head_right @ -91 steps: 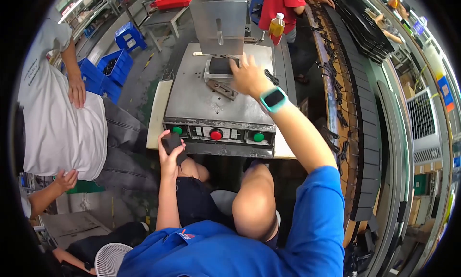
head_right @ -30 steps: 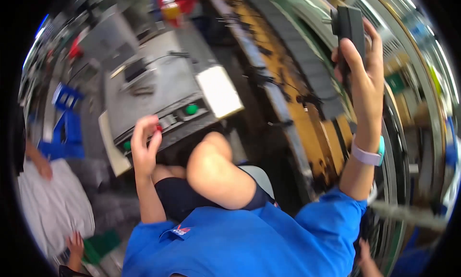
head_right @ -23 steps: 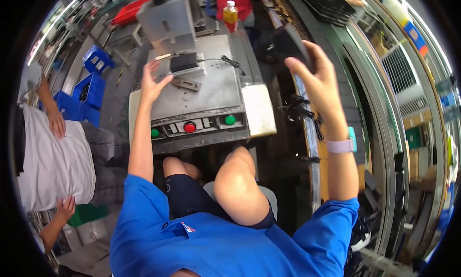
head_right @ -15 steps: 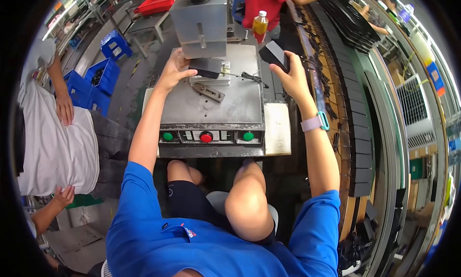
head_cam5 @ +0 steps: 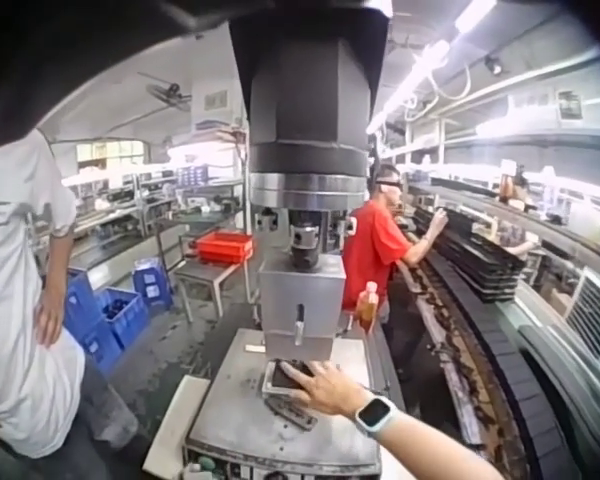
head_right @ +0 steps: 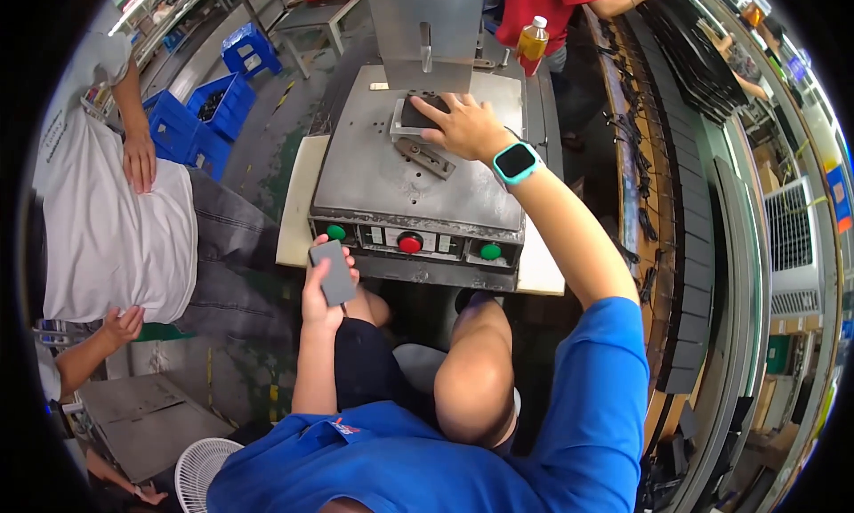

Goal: Assembling electronic components using a manual benchtop press machine on a production line.

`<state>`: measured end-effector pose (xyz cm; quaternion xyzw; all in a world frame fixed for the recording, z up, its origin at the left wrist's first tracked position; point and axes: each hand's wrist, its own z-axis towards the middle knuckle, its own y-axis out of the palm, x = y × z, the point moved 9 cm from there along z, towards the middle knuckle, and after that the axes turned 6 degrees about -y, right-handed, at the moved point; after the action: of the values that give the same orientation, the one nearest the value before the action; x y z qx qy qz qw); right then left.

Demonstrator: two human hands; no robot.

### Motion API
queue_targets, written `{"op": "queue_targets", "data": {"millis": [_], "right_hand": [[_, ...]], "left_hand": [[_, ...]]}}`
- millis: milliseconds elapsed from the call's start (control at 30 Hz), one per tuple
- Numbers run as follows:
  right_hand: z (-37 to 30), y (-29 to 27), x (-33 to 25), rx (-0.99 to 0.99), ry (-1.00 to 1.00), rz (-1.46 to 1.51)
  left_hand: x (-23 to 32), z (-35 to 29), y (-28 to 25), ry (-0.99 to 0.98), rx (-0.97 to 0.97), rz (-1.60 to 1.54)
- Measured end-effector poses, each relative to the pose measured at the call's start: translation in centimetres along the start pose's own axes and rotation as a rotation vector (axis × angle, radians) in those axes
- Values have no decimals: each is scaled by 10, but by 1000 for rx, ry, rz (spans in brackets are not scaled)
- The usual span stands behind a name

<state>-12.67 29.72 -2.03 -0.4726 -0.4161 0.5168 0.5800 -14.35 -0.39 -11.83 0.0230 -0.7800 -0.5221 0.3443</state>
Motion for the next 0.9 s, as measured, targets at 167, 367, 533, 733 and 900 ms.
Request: {"op": "queue_targets", "data": {"millis": [167, 367, 533, 733, 900], "right_hand": [[-103, -18, -57, -379, 180, -38], [-159, -16, -93, -70, 78, -119], [-139, -63, -148, 66, 184, 1780], [-275, -238, 16, 682, 226, 92], [-549, -298, 151, 597, 995, -559]], "left_hand": [[51, 18, -17, 559, 156, 1232], [33, 33, 41, 304, -21, 677], [-10, 15, 203, 339, -320, 909], [-54, -58, 246, 192, -723, 1135], [-123, -128, 225, 284, -1059, 1592]]}}
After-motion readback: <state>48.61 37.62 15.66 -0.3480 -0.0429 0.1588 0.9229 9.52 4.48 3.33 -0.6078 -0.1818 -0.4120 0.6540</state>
